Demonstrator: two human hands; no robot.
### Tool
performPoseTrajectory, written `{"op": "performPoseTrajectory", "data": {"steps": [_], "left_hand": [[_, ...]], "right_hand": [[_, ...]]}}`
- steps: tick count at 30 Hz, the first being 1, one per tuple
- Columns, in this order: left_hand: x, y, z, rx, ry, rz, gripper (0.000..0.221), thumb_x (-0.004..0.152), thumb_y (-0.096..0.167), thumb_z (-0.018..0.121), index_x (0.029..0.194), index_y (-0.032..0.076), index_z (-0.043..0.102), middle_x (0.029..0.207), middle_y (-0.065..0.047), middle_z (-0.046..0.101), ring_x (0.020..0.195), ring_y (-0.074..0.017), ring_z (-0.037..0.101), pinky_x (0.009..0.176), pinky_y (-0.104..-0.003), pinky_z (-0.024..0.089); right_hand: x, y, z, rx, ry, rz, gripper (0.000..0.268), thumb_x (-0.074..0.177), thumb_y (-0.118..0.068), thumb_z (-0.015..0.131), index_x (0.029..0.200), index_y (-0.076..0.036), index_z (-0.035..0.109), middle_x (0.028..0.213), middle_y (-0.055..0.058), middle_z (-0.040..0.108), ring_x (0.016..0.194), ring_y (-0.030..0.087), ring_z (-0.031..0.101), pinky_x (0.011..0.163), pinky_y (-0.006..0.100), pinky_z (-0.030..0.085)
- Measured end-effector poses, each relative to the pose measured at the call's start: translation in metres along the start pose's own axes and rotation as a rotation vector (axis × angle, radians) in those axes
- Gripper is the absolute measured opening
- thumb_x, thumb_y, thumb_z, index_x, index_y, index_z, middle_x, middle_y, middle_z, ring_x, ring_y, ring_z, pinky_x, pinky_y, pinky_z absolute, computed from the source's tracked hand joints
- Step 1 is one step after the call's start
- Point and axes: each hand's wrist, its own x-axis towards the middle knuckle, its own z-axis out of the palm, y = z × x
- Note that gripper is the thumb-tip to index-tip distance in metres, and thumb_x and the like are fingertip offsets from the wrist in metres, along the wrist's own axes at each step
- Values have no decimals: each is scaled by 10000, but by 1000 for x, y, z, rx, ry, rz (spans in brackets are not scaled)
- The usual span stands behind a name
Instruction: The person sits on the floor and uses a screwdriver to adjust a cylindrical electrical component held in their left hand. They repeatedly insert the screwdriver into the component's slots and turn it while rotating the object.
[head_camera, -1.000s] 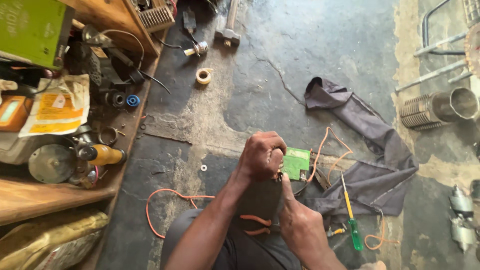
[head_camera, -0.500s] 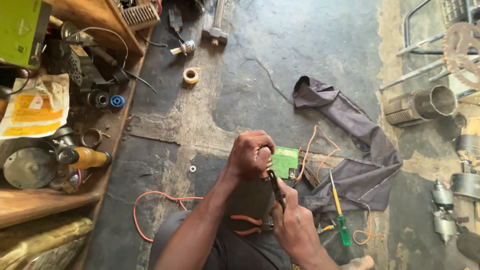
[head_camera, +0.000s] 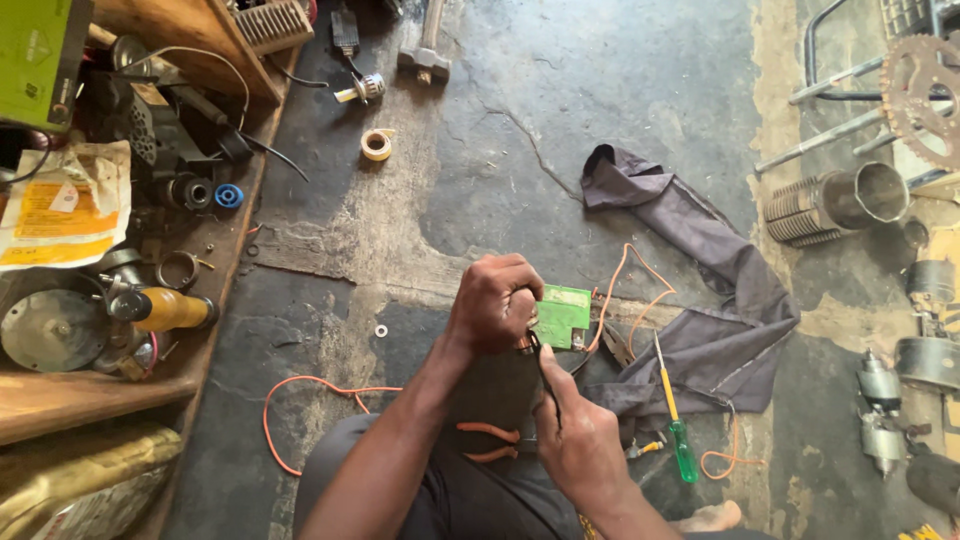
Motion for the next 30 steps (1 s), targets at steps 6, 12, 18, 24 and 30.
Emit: {"op": "performPoseTrajectory", "data": {"steps": [6, 12, 18, 24, 30], "left_hand": [[6, 2, -4, -44, -17, -13, 157, 749, 86, 519, 727, 53, 671, 760, -108, 676, 718, -309, 660, 759, -416, 528], [8, 1, -7, -68, -35, -57, 153, 757, 96, 524, 726, 51, 667, 746, -116, 662, 718, -309, 662, 741, -408, 529], [8, 4, -6, -52, 8, -35, 153, 754, 92, 531, 720, 52, 674, 748, -122, 666, 712, -332, 644, 746, -423, 510], [5, -5, -8, -76, 0, -47, 162, 751, 90, 514, 733, 58, 672, 760, -114, 667, 727, -320, 661, 753, -416, 517], [8, -7, -4, -53, -15, -42, 143, 753, 91, 529, 720, 56, 664, 747, -107, 668, 710, -309, 660, 749, -420, 513]], "right_hand": [[-1, 3, -2, -71, -45, 13, 495, 891, -64, 620, 1380, -24, 547, 908, 220, 737, 613, 382, 689, 537, 456, 540], [-11, 9, 1, -49, -25, 15, 490, 886, -70, 613, 1366, 1, 548, 878, 240, 728, 595, 380, 689, 521, 452, 548], [-8, 12, 14, -120, -335, 194, 622, 897, -97, 610, 1497, -103, 447, 646, 226, 666, 625, 416, 687, 591, 528, 512], [-1, 7, -15, -20, -120, 273, 558, 879, -76, 616, 1417, -112, 475, 671, 131, 757, 596, 358, 727, 557, 469, 547], [7, 5, -17, 119, -76, 173, 564, 891, -38, 625, 1433, -71, 473, 715, 74, 773, 607, 246, 785, 566, 354, 594]]}}
